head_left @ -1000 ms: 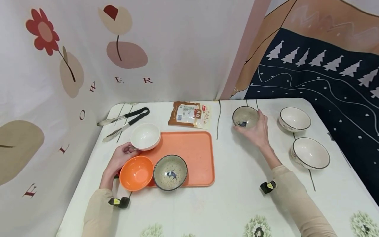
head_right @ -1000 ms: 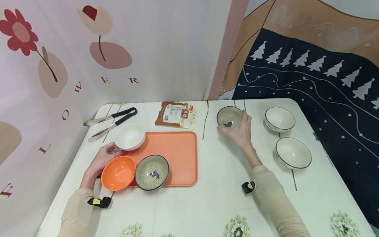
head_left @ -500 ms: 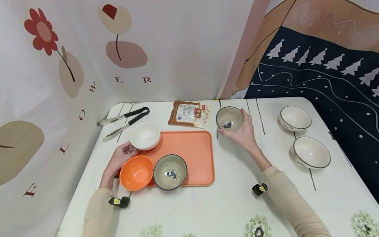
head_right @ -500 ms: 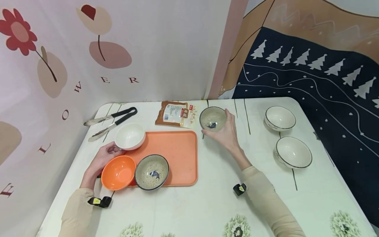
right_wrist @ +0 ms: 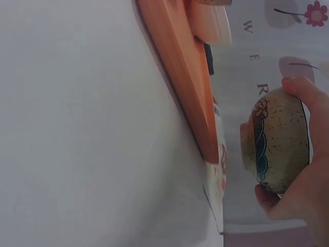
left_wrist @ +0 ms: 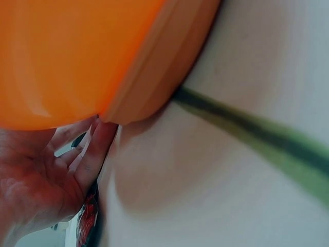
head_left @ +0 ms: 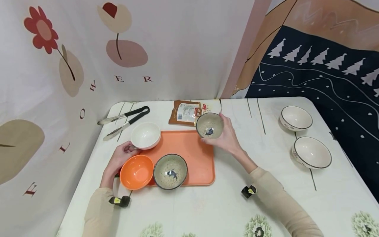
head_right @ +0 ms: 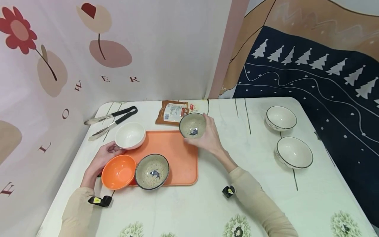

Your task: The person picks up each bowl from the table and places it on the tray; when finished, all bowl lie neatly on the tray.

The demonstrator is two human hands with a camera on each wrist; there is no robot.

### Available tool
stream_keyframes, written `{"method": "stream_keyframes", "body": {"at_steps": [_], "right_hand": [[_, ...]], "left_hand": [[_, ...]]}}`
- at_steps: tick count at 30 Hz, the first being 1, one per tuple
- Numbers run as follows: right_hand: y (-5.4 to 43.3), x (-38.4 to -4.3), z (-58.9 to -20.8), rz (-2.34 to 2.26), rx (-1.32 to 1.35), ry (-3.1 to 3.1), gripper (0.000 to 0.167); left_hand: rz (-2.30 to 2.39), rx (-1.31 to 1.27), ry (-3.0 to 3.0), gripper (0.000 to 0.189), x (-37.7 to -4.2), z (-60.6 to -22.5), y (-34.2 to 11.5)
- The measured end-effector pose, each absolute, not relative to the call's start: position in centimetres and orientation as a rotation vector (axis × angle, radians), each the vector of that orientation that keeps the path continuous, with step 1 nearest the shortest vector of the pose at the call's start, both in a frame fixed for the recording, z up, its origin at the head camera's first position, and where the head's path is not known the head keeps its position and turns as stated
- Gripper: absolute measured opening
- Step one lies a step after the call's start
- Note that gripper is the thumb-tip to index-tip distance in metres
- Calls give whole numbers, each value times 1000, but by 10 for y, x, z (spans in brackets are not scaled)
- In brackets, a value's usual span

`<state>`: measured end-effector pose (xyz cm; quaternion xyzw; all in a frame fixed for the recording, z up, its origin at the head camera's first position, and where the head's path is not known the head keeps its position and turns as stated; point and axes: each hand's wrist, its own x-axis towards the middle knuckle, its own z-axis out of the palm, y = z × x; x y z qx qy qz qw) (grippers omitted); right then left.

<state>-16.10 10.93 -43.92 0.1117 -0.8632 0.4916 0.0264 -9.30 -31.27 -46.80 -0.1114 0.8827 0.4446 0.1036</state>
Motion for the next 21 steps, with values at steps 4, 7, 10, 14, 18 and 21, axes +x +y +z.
{"method": "stream_keyframes", "body": {"at_steps": [4,7,10,14,18,21], "right_hand": [[92,-159,-441,1539,414,-2710,127],[78,-158,-444,1544,495,-2715,126],[64,-158,-447,1528,579,-2721,125],[48,-158,-451,1499,660,-2738,124],[35,-157,-453,1452,704,-2774,125],[28,-157,-454,1415,727,-2798,125]], "left_hand": [[1315,-332,2614,37,-93,-467,-313],[1317,-325,2633,35,-93,-467,-313],[1323,-320,2642,34,-93,-467,-313],[1329,-315,2634,33,-94,-468,-313],[1330,-322,2625,34,-94,-468,-313],[1328,-325,2629,34,-94,-467,-313]]}}
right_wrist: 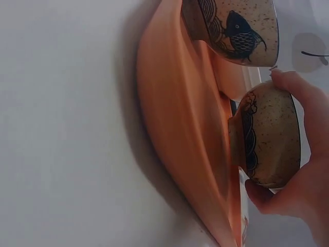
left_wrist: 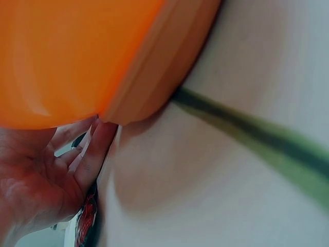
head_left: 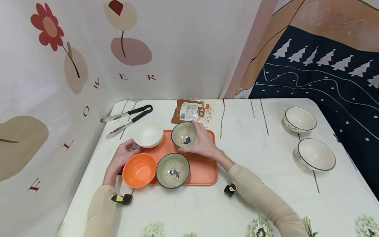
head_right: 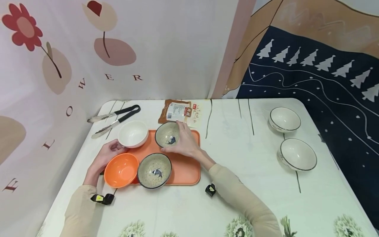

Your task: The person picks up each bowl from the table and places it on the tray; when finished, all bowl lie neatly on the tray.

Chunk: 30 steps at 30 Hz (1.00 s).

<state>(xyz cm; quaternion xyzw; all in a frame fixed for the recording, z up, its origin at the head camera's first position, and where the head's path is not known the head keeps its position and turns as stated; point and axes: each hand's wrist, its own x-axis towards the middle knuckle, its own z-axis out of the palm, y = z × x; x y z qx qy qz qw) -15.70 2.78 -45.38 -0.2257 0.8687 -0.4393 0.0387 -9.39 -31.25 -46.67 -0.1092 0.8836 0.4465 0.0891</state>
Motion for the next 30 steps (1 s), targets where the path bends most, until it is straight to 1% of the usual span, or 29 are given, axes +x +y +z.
{"method": "stream_keyframes", "body": {"at_steps": [8,18,22,26,30], "right_hand": [[16,-158,-458,-1310,-720,2629,129],[7,-158,-458,-1250,-746,2626,131],[6,-157,-456,-1246,-733,2613,123],[5,-155,-454,-1254,-726,2582,111],[3,-154,-453,-1259,-728,2546,104]], "left_hand": [[1334,-299,2639,34,-95,-465,-312],[1325,-335,2626,35,-94,-465,-312],[1320,-321,2638,35,-93,-466,-314],[1317,-329,2636,35,-93,-467,-314],[1320,-339,2625,34,-94,-468,-314]]}}
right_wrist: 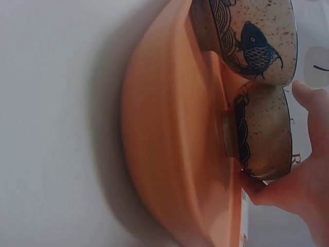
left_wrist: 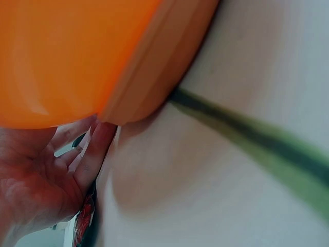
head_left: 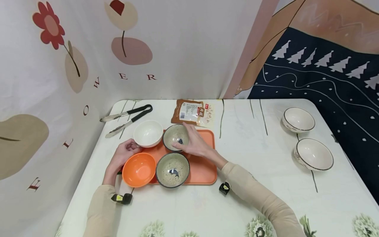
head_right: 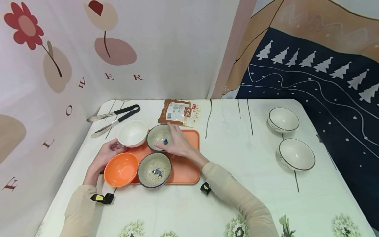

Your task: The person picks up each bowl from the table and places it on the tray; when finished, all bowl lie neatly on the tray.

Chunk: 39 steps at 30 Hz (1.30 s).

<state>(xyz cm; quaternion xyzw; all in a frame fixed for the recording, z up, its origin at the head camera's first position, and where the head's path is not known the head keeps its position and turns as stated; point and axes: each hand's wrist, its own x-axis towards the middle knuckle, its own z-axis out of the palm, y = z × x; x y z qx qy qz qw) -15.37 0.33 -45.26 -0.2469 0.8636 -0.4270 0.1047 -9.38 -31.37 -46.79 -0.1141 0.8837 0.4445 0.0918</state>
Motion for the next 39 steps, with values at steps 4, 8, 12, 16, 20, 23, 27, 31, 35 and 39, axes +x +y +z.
{"method": "stream_keyframes", "body": {"at_steps": [4,8,12,16,20,23,27,31,35,39], "right_hand": [[3,-154,-452,-1276,-720,2523,100],[3,-154,-452,-1303,-705,2507,96],[6,-154,-450,-1330,-687,2493,91],[10,-154,-442,-1398,-706,2483,87],[19,-155,-431,-1433,-717,2502,84],[29,-156,-423,-1449,-699,2523,84],[45,-156,-412,-1507,-664,2550,83],[65,-156,-402,-1558,-650,2598,81],[88,-156,-394,-1575,-635,2662,81],[114,-153,-388,-1584,-583,2713,81]], "left_hand": [[1320,-334,2628,33,-96,-468,-313],[1323,-324,2636,33,-97,-468,-312],[1325,-318,2639,33,-96,-468,-313],[1326,-318,2637,34,-95,-469,-313],[1321,-330,2623,35,-94,-470,-314],[1317,-339,2615,35,-93,-470,-315],[1315,-334,2619,35,-93,-471,-317],[1318,-313,2628,33,-93,-471,-317],[1321,-292,2635,33,-92,-470,-316],[1327,-284,2630,33,-92,-469,-315]]}}
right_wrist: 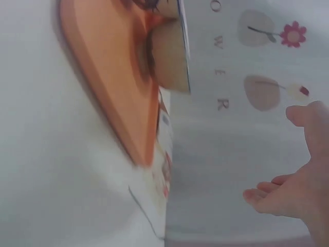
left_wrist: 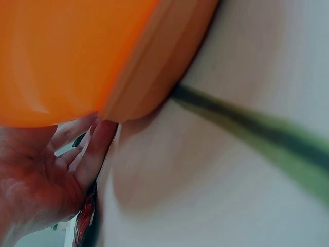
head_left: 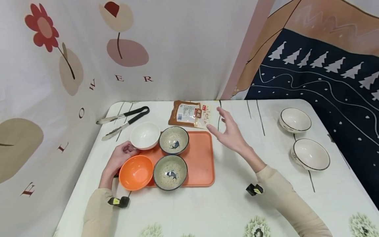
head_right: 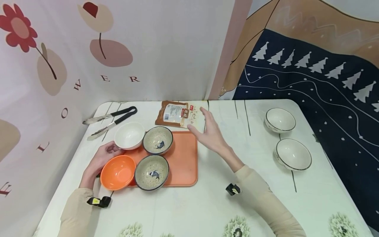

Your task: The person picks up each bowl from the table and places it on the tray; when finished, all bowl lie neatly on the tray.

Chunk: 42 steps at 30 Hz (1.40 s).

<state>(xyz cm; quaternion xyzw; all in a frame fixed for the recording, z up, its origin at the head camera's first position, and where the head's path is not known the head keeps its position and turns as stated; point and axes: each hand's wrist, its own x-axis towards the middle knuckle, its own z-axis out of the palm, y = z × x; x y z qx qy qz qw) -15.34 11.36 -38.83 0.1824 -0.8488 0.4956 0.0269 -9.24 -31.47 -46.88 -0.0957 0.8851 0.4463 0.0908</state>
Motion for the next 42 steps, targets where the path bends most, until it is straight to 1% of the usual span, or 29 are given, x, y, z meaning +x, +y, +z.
{"method": "stream_keyframes", "body": {"at_steps": [7,17,23,32,37,42], "right_hand": [[157,-150,-378,1486,409,-2579,78],[219,-139,-360,1481,125,-2465,79],[255,-130,-357,1489,-82,-2402,78],[300,-112,-364,1458,-395,-2350,81],[317,-99,-375,1383,-562,-2392,87],[329,-87,-389,1366,-670,-2418,93]], "left_hand": [[1320,-285,2634,32,-92,-469,-315],[1326,-287,2624,30,-93,-470,-315],[1339,-276,2619,30,-93,-470,-315],[1333,-276,2620,32,-95,-471,-316],[1313,-285,2626,33,-95,-470,-317],[1311,-285,2621,34,-95,-469,-316]]}}
